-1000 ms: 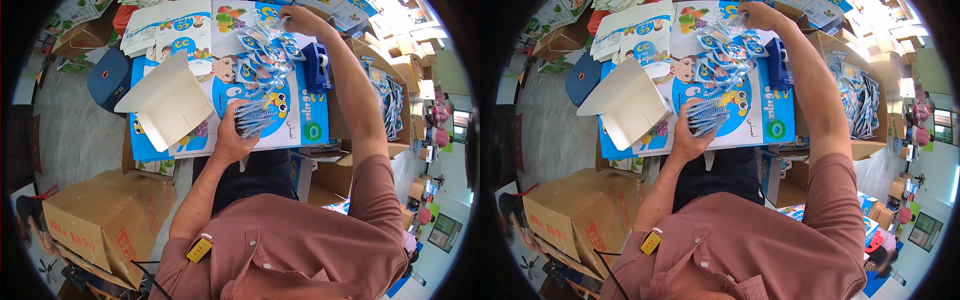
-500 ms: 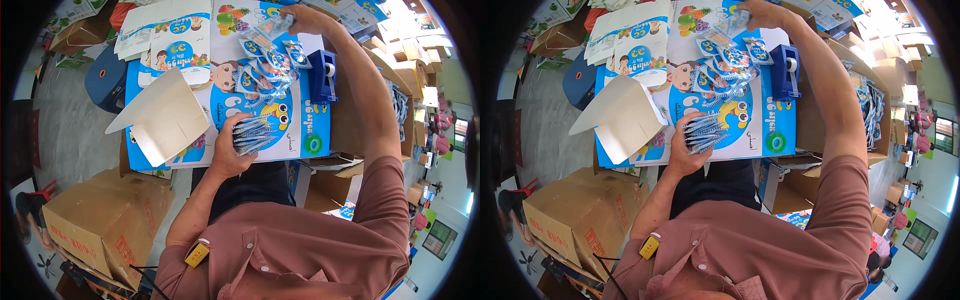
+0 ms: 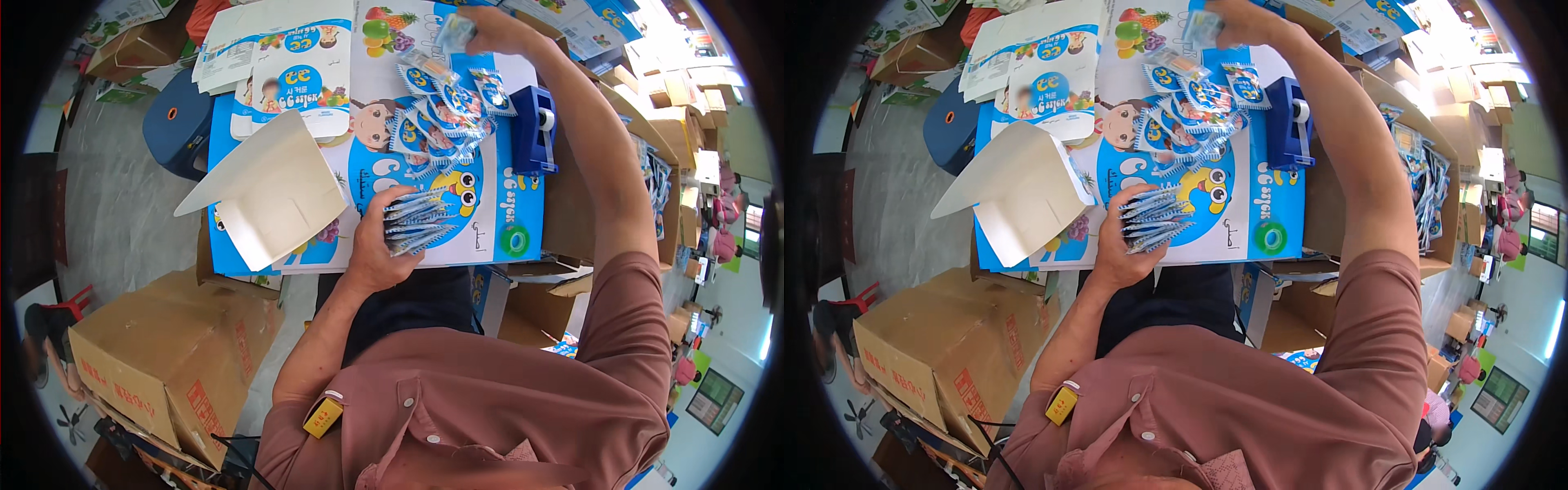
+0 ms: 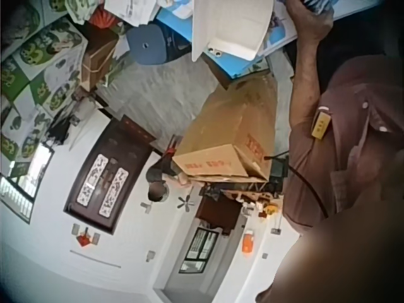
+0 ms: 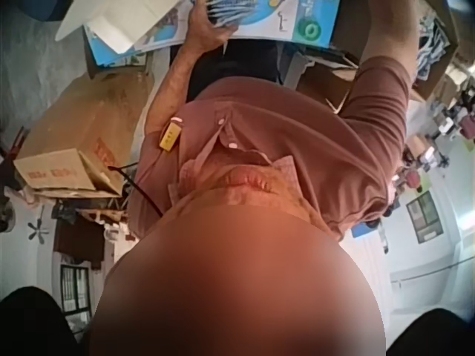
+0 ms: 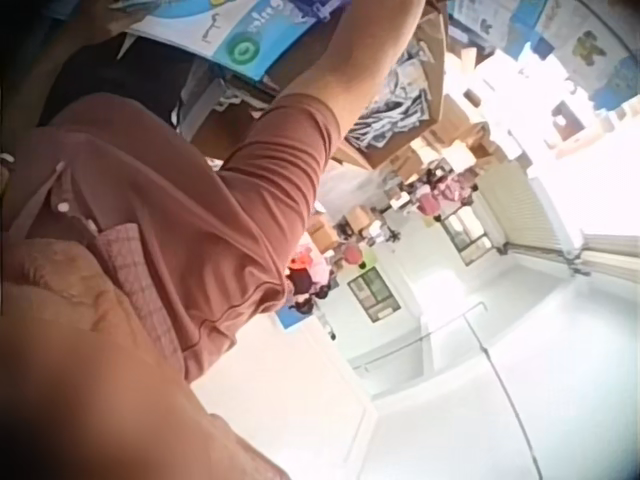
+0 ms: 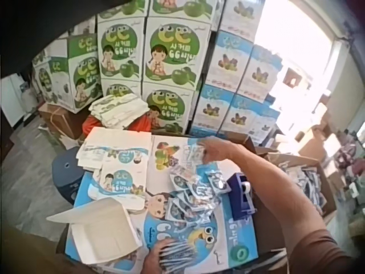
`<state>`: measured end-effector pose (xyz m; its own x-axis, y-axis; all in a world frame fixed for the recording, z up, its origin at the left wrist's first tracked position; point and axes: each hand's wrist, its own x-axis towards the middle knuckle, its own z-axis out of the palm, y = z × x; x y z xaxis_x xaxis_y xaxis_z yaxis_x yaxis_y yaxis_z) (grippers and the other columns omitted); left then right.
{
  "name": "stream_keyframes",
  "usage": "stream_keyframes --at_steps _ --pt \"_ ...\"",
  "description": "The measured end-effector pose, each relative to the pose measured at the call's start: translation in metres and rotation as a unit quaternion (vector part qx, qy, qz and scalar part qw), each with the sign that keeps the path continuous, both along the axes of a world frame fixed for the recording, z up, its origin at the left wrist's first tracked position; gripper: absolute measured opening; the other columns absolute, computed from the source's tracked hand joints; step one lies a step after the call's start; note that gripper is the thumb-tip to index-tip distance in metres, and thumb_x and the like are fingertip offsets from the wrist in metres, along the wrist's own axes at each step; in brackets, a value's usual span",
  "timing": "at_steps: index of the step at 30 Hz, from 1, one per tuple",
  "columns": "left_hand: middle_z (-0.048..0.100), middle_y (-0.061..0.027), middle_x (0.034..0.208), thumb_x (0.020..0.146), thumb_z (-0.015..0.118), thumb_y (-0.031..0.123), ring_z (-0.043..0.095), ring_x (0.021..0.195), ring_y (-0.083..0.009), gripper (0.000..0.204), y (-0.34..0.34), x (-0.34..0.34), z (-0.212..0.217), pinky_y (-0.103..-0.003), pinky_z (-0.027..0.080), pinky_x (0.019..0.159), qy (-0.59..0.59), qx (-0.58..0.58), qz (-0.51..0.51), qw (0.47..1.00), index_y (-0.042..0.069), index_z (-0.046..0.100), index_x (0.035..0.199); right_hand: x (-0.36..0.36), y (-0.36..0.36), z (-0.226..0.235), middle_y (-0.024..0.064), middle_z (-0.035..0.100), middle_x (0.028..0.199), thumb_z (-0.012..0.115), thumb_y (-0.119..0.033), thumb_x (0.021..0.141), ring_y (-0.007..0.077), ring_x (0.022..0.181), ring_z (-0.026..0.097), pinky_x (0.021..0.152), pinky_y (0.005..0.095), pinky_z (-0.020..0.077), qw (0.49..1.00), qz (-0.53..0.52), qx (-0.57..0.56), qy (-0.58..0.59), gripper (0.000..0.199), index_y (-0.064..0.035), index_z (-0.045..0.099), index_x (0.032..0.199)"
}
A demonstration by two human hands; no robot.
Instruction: Manually packing small packets into cardboard boxes and organizing the workspace.
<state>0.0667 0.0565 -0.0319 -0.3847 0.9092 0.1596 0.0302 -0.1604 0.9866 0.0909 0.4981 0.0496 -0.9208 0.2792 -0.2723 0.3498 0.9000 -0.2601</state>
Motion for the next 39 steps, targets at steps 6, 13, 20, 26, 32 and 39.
stream_keyframes --at_steps 6,13,20,26,32,39 --pt "0.063 -0.0165 0.126 0.069 0.080 -0.006 0.068 0.114 -0.0292 0.079 -0.001 0.003 -0.004 -0.037 0.055 0.095 -0.010 0.009 0.005 1.000 0.006 0.046 0.139 0.036 -0.027 0.028 0.0086 0.076 0.105 0.092 -0.030 0.074 0.0209 0.099 0.068 0.088 0.0382 0.0539 0.912 -0.189 -0.319 0.176 0.050 -0.0029 0.076 0.112" --pt "0.063 -0.0135 0.120 0.072 0.079 -0.005 0.068 0.111 -0.0236 0.072 -0.001 0.003 -0.004 -0.034 0.054 0.094 -0.056 -0.005 0.006 0.998 0.006 0.046 0.135 0.042 -0.120 0.039 0.0133 0.072 0.118 0.080 -0.030 0.092 0.0198 0.110 0.066 0.092 0.0350 0.0534 0.820 -0.246 -0.388 0.343 0.038 0.0007 0.075 0.113" --pt "0.047 -0.0196 0.139 0.071 0.079 -0.004 0.053 0.125 -0.0276 0.089 0.004 -0.008 -0.007 -0.038 0.044 0.109 0.092 0.058 -0.042 0.993 0.005 0.032 0.146 0.116 -0.272 -0.021 0.0057 0.075 0.103 0.076 -0.020 0.093 0.0154 0.095 0.070 0.089 0.0301 0.0555 0.817 -0.255 -0.387 0.344 0.028 -0.0026 0.072 0.115" --pt "0.030 -0.0222 0.155 0.070 0.083 -0.003 0.041 0.140 -0.0356 0.124 -0.002 0.002 -0.006 -0.045 0.037 0.117 0.106 0.063 -0.018 0.992 0.005 0.000 0.163 0.113 -0.313 -0.054 0.0078 0.068 0.124 0.045 -0.053 0.108 0.0156 0.113 0.063 0.102 0.0328 0.0487 0.730 -0.210 -0.551 0.346 0.056 -0.0067 0.059 0.136" --pt "0.039 -0.0211 0.148 0.070 0.086 0.000 0.048 0.135 -0.0336 0.121 0.002 0.007 -0.006 -0.044 0.040 0.114 0.047 0.043 -0.064 0.996 0.004 0.007 0.161 0.112 -0.324 -0.063 0.0115 0.059 0.137 0.018 -0.069 0.107 0.0214 0.123 0.058 0.109 0.0360 0.0442 0.626 -0.233 -0.652 0.359 0.077 -0.0099 0.051 0.144" --pt "0.048 -0.0178 0.135 0.065 0.089 0.006 0.057 0.124 -0.0321 0.099 0.004 0.006 -0.012 -0.042 0.048 0.105 0.065 0.076 -0.036 0.994 0.003 0.031 0.145 0.110 -0.353 -0.077 0.0135 0.045 0.156 0.017 -0.080 0.100 0.0253 0.140 0.049 0.118 0.0402 0.0373 0.578 -0.198 -0.639 0.468 0.099 -0.0033 0.034 0.160"
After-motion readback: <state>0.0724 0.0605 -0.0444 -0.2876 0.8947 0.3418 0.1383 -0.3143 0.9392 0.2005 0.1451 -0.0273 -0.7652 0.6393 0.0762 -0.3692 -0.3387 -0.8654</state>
